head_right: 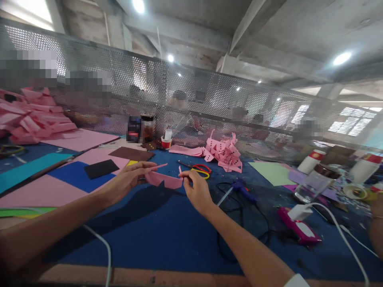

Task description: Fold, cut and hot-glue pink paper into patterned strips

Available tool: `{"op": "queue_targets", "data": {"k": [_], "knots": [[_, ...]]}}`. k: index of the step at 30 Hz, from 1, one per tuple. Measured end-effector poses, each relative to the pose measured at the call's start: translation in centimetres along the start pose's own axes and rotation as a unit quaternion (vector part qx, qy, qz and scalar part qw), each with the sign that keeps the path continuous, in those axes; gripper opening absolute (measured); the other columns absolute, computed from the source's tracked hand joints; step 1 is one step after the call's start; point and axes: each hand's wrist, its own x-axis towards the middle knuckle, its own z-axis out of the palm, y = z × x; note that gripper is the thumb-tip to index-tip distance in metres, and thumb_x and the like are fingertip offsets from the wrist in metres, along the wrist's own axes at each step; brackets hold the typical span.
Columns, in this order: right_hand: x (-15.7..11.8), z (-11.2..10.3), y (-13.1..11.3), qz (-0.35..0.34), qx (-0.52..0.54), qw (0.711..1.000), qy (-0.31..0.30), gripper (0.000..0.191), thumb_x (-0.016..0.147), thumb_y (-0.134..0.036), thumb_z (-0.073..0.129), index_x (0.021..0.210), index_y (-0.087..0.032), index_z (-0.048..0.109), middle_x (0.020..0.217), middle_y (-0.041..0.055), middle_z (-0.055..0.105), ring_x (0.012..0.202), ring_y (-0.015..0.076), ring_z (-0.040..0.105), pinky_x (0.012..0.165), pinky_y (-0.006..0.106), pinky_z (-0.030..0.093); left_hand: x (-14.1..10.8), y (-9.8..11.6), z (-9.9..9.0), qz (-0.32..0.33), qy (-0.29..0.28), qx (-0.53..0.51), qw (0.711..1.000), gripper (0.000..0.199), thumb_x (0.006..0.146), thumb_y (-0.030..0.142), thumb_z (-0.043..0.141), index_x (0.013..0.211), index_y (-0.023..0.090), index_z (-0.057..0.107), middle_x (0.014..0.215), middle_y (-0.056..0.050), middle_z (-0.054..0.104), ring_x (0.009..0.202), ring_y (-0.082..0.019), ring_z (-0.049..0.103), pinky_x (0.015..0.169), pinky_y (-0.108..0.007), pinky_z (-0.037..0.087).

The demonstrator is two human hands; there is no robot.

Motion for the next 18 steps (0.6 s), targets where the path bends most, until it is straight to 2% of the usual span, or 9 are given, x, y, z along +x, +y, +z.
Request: {"op": "queue_targets", "data": {"k": [6,11,14,18], "knots": [[0.08,-0.20,-0.04,0.024,0.012,0.999,-0.018,0.026,0.096,-0.016,0.046,0.100,-0.022,0.071,0.100,0.0037,0.073,0.090,0.0181,0.069,0.083,0.030,0.050,-0.33,0.70,0.44,-0.013,-0.022,-0.007,1.000,0.030,0.084,0.039,0.072,0.107,0.019,0.070,0.114,-0.009,0.071,0.102,-0.025,0.066,0.088,-0.037,0.052],[0.28,-0.60,-0.56,0.049,0.009,0.998,-0.031,0.025,0.100,-0.026,0.049,0.091,-0.022,0.071,0.087,0.0018,0.072,0.083,0.0171,0.067,0.078,0.029,0.048,-0.22,0.37,0.34,-0.035,-0.026,-0.025,0.999,0.027,0.082,0.033,0.074,0.105,0.020,0.069,0.117,-0.008,0.071,0.088,-0.019,0.067,0.077,-0.031,0.054],[0.46,-0.69,-0.54,0.048,0.002,0.999,-0.008,0.026,0.100,-0.031,0.051,0.087,-0.021,0.071,0.088,0.0035,0.069,0.087,0.0185,0.064,0.083,0.031,0.047,-0.27,0.22,0.44,-0.039,-0.037,-0.022,0.998,0.027,0.083,0.033,0.074,0.107,0.021,0.069,0.115,-0.007,0.072,0.087,-0.019,0.068,0.077,-0.032,0.055],[0.81,-0.90,-0.31,0.029,0.006,0.999,0.022,0.016,0.097,-0.028,0.057,0.092,-0.021,0.070,0.095,0.0041,0.066,0.091,0.0181,0.062,0.085,0.031,0.048,-0.70,0.55,0.90,-0.046,-0.052,-0.024,0.997,0.027,0.082,0.032,0.075,0.105,0.021,0.070,0.112,-0.007,0.072,0.087,-0.018,0.068,0.076,-0.031,0.056]]}}
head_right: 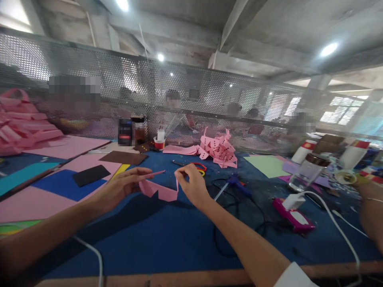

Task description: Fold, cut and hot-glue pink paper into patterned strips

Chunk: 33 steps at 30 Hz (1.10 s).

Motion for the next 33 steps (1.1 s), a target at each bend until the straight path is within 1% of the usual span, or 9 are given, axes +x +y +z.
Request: {"op": "queue_targets", "data": {"k": [3,8,10,12,14,18,21,26,33], "knots": [[0.3,-0.2,0.0,-0.015,0.026,0.999,-0.017,0.012,0.095,-0.023,0.060,0.102,-0.023,0.070,0.103,0.0037,0.067,0.094,0.0162,0.063,0.088,0.030,0.048,-0.4,0.1,0.3,-0.010,-0.014,0.001,1.000,0.024,0.082,0.031,0.075,0.104,0.021,0.071,0.113,-0.006,0.072,0.088,-0.018,0.067,0.076,-0.029,0.057],[0.3,-0.4,-0.1,-0.028,0.050,0.996,-0.062,0.023,0.094,-0.024,0.063,0.117,-0.024,0.069,0.113,0.0043,0.067,0.100,0.0157,0.064,0.094,0.031,0.048,-0.7,-0.3,0.2,-0.015,-0.054,0.008,0.998,0.024,0.084,0.032,0.072,0.107,0.024,0.071,0.122,-0.007,0.068,0.090,-0.019,0.067,0.075,-0.031,0.058],[0.3,-0.4,-0.2,-0.026,0.066,0.993,-0.089,0.025,0.094,-0.025,0.063,0.118,-0.024,0.068,0.115,0.0042,0.069,0.101,0.0160,0.065,0.094,0.031,0.049,-0.8,-0.4,0.2,-0.018,-0.065,0.011,0.998,0.025,0.085,0.032,0.072,0.109,0.024,0.071,0.121,-0.008,0.068,0.087,-0.019,0.066,0.075,-0.032,0.058],[0.2,-0.2,-0.3,-0.017,0.081,0.990,-0.113,0.023,0.094,-0.025,0.064,0.115,-0.024,0.070,0.112,0.0038,0.071,0.101,0.0164,0.066,0.093,0.031,0.050,-0.8,-0.4,0.2,-0.018,-0.070,0.010,0.997,0.026,0.084,0.031,0.071,0.110,0.024,0.071,0.118,-0.008,0.068,0.086,-0.019,0.066,0.076,-0.033,0.059],[0.2,-0.1,-0.3,-0.003,0.087,0.989,-0.122,0.019,0.092,-0.025,0.065,0.110,-0.023,0.071,0.107,0.0032,0.073,0.098,0.0166,0.067,0.089,0.030,0.051,-0.8,-0.3,0.3,-0.017,-0.068,0.010,0.997,0.026,0.084,0.031,0.071,0.109,0.024,0.072,0.116,-0.007,0.069,0.087,-0.020,0.066,0.076,-0.034,0.059],[0.2,0.1,-0.3,0.025,0.091,0.989,-0.118,0.011,0.091,-0.025,0.066,0.098,-0.021,0.073,0.094,0.0019,0.074,0.089,0.0158,0.067,0.083,0.029,0.051,-0.8,-0.3,0.5,-0.027,-0.066,0.013,0.997,0.027,0.079,0.034,0.074,0.105,0.026,0.073,0.113,-0.007,0.071,0.083,-0.021,0.068,0.074,-0.035,0.059],[0.1,0.0,-0.4,0.034,0.094,0.988,-0.120,0.010,0.091,-0.026,0.065,0.094,-0.020,0.073,0.091,0.0015,0.073,0.086,0.0155,0.067,0.081,0.028,0.050,-0.7,-0.4,0.5,-0.026,-0.072,0.007,0.997,0.027,0.078,0.034,0.074,0.104,0.026,0.073,0.115,-0.008,0.071,0.081,-0.021,0.069,0.074,-0.034,0.058],[-0.1,0.1,-0.6,0.030,0.083,0.989,-0.123,0.009,0.091,-0.024,0.063,0.092,-0.020,0.071,0.089,0.0010,0.072,0.084,0.0146,0.065,0.079,0.027,0.049,-0.9,-0.2,0.6,-0.032,-0.081,0.010,0.996,0.029,0.079,0.031,0.072,0.107,0.024,0.073,0.115,-0.009,0.071,0.087,-0.022,0.068,0.074,-0.034,0.058],[-0.4,0.3,-1.4,0.021,0.073,0.989,-0.124,0.007,0.090,-0.020,0.061,0.090,-0.018,0.069,0.087,0.0005,0.071,0.083,0.0141,0.065,0.080,0.027,0.049,-0.9,-0.5,0.6,-0.048,-0.114,0.014,0.992,0.030,0.079,0.027,0.069,0.108,0.022,0.072,0.112,-0.009,0.070,0.100,-0.025,0.066,0.075,-0.031,0.054]]}}
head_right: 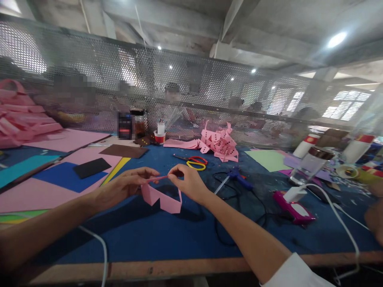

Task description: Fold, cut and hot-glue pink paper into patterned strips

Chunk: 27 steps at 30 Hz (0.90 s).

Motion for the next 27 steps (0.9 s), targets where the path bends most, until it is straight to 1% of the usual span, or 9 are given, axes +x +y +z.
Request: {"op": "queue_targets", "data": {"k": [3,6,10,13,16,18,22,27], "knots": [[-0.1,0.2,-0.3,-0.003,-0.007,1.000,-0.007,0.006,0.089,-0.019,0.062,0.088,-0.018,0.068,0.086,0.0007,0.070,0.082,0.0145,0.066,0.079,0.027,0.050,-0.1,0.0,0.2,-0.009,-0.001,0.010,1.000,0.029,0.081,0.031,0.068,0.108,0.022,0.072,0.104,-0.008,0.072,0.091,-0.022,0.066,0.075,-0.030,0.053],[-0.2,0.5,-0.2,-0.003,-0.013,1.000,-0.018,0.006,0.089,-0.019,0.061,0.088,-0.019,0.068,0.086,0.0009,0.071,0.081,0.0147,0.066,0.078,0.027,0.050,-0.2,0.3,0.9,-0.010,0.010,0.058,0.998,0.027,0.082,0.038,0.071,0.102,0.020,0.072,0.091,-0.006,0.072,0.079,-0.019,0.065,0.070,-0.027,0.051],[-0.4,0.9,-0.2,-0.006,-0.014,1.000,-0.026,0.007,0.090,-0.020,0.061,0.090,-0.019,0.067,0.087,0.0008,0.071,0.082,0.0148,0.067,0.078,0.027,0.050,-0.1,0.8,2.1,0.004,0.026,0.111,0.994,0.031,0.078,0.045,0.074,0.093,0.018,0.071,0.080,-0.005,0.071,0.067,-0.018,0.064,0.063,-0.029,0.050],[-0.5,1.1,-0.3,-0.006,-0.015,0.999,-0.030,0.006,0.090,-0.021,0.061,0.089,-0.019,0.067,0.086,0.0005,0.071,0.082,0.0148,0.067,0.079,0.027,0.050,0.3,0.9,3.0,0.010,0.050,0.148,0.988,0.027,0.075,0.043,0.075,0.086,0.018,0.070,0.072,-0.004,0.070,0.061,-0.018,0.063,0.059,-0.030,0.051],[-0.5,1.1,-0.3,-0.009,-0.019,0.999,-0.027,0.005,0.090,-0.021,0.062,0.089,-0.019,0.067,0.086,0.0003,0.071,0.081,0.0147,0.066,0.078,0.026,0.050,0.8,0.8,3.4,0.021,0.077,0.198,0.977,0.022,0.072,0.038,0.075,0.079,0.019,0.068,0.061,-0.001,0.066,0.054,-0.017,0.061,0.052,-0.027,0.048],[-0.5,1.1,-0.2,-0.009,-0.014,1.000,-0.022,0.006,0.090,-0.021,0.062,0.090,-0.019,0.067,0.086,0.0005,0.071,0.082,0.0145,0.066,0.078,0.026,0.050,1.2,0.5,3.4,0.037,0.087,0.225,0.970,0.018,0.073,0.036,0.072,0.078,0.019,0.068,0.060,0.000,0.065,0.052,-0.016,0.060,0.050,-0.027,0.047],[-0.5,1.1,0.2,-0.009,0.006,1.000,-0.024,0.008,0.093,-0.023,0.060,0.094,-0.019,0.068,0.088,0.0008,0.071,0.083,0.0143,0.067,0.079,0.026,0.050,1.6,-0.3,3.1,0.068,0.105,0.259,0.958,0.017,0.079,0.036,0.066,0.081,0.019,0.067,0.062,0.000,0.065,0.056,-0.017,0.062,0.052,-0.027,0.048],[-0.6,1.2,0.1,-0.006,0.010,0.999,-0.033,0.007,0.090,-0.024,0.064,0.095,-0.020,0.068,0.090,0.0009,0.072,0.084,0.0148,0.067,0.079,0.027,0.051,1.5,-0.9,2.7,0.083,0.110,0.262,0.955,0.017,0.080,0.036,0.066,0.081,0.020,0.068,0.064,0.000,0.064,0.059,-0.017,0.062,0.054,-0.026,0.048]]}}
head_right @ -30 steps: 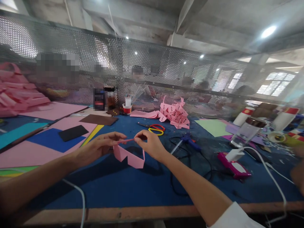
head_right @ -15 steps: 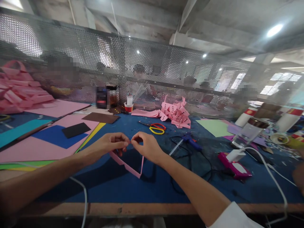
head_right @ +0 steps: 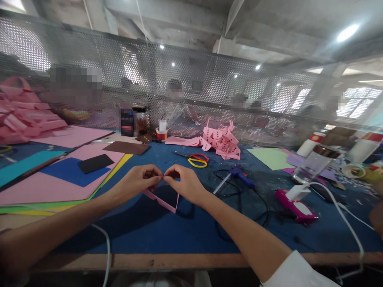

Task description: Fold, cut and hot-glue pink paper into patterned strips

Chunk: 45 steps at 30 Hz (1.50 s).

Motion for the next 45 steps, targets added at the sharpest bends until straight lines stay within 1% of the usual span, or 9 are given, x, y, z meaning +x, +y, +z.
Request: {"op": "queue_targets", "data": {"k": [6,13,19,24,30,37,45], "knots": [[-0.15,0.13,-0.14,-0.018,-0.044,0.999,0.010,0.003,0.090,-0.021,0.064,0.091,-0.020,0.066,0.089,0.0007,0.071,0.083,0.0154,0.066,0.080,0.028,0.050,-0.29,-0.15,0.15,0.013,0.001,-0.009,1.000,0.017,0.079,0.037,0.069,0.078,0.020,0.068,0.062,0.001,0.063,0.059,-0.016,0.059,0.054,-0.025,0.045],[-0.44,0.38,-0.59,-0.070,-0.132,0.988,0.032,0.005,0.089,-0.017,0.061,0.089,-0.022,0.062,0.088,0.0009,0.068,0.084,0.0168,0.062,0.080,0.029,0.047,-0.81,0.58,0.40,0.001,-0.007,-0.028,1.000,0.019,0.081,0.038,0.066,0.078,0.020,0.066,0.061,0.002,0.059,0.059,-0.017,0.058,0.055,-0.027,0.050],[-0.53,0.43,-0.89,-0.092,-0.177,0.979,0.030,0.005,0.090,-0.017,0.060,0.091,-0.022,0.061,0.089,0.0021,0.067,0.087,0.0183,0.062,0.081,0.031,0.046,-0.84,0.51,0.43,0.026,0.018,0.012,0.999,0.015,0.081,0.034,0.063,0.076,0.020,0.066,0.060,0.002,0.060,0.057,-0.016,0.056,0.054,-0.025,0.047],[-0.59,0.44,-0.89,-0.092,-0.172,0.980,0.035,0.005,0.091,-0.019,0.060,0.094,-0.022,0.062,0.091,0.0025,0.068,0.088,0.0182,0.063,0.082,0.031,0.046,-0.92,0.39,0.37,0.034,0.023,0.008,0.999,0.013,0.082,0.031,0.062,0.077,0.019,0.065,0.060,0.003,0.057,0.058,-0.015,0.056,0.052,-0.023,0.045],[-0.58,0.41,-0.67,-0.098,-0.168,0.980,0.037,0.006,0.091,-0.018,0.060,0.096,-0.021,0.063,0.092,0.0027,0.069,0.088,0.0179,0.063,0.082,0.031,0.046,-0.77,0.06,0.38,0.025,0.018,-0.003,1.000,0.015,0.082,0.033,0.062,0.079,0.018,0.064,0.061,0.003,0.058,0.059,-0.015,0.057,0.052,-0.023,0.048],[-0.36,0.49,-0.29,-0.078,-0.118,0.989,0.037,0.006,0.093,-0.019,0.059,0.097,-0.021,0.064,0.093,0.0023,0.069,0.088,0.0173,0.064,0.082,0.029,0.048,-0.82,-0.02,0.42,0.026,0.016,-0.014,0.999,0.017,0.085,0.034,0.062,0.080,0.018,0.065,0.064,0.003,0.059,0.060,-0.014,0.057,0.053,-0.022,0.048],[-0.29,0.43,-0.44,-0.069,-0.092,0.993,0.031,0.007,0.093,-0.021,0.059,0.098,-0.021,0.064,0.095,0.0025,0.070,0.089,0.0171,0.064,0.084,0.030,0.048,-0.78,-0.13,0.33,0.035,0.019,-0.007,0.999,0.015,0.084,0.031,0.061,0.080,0.018,0.065,0.064,0.003,0.059,0.060,-0.013,0.056,0.053,-0.021,0.048]]}}
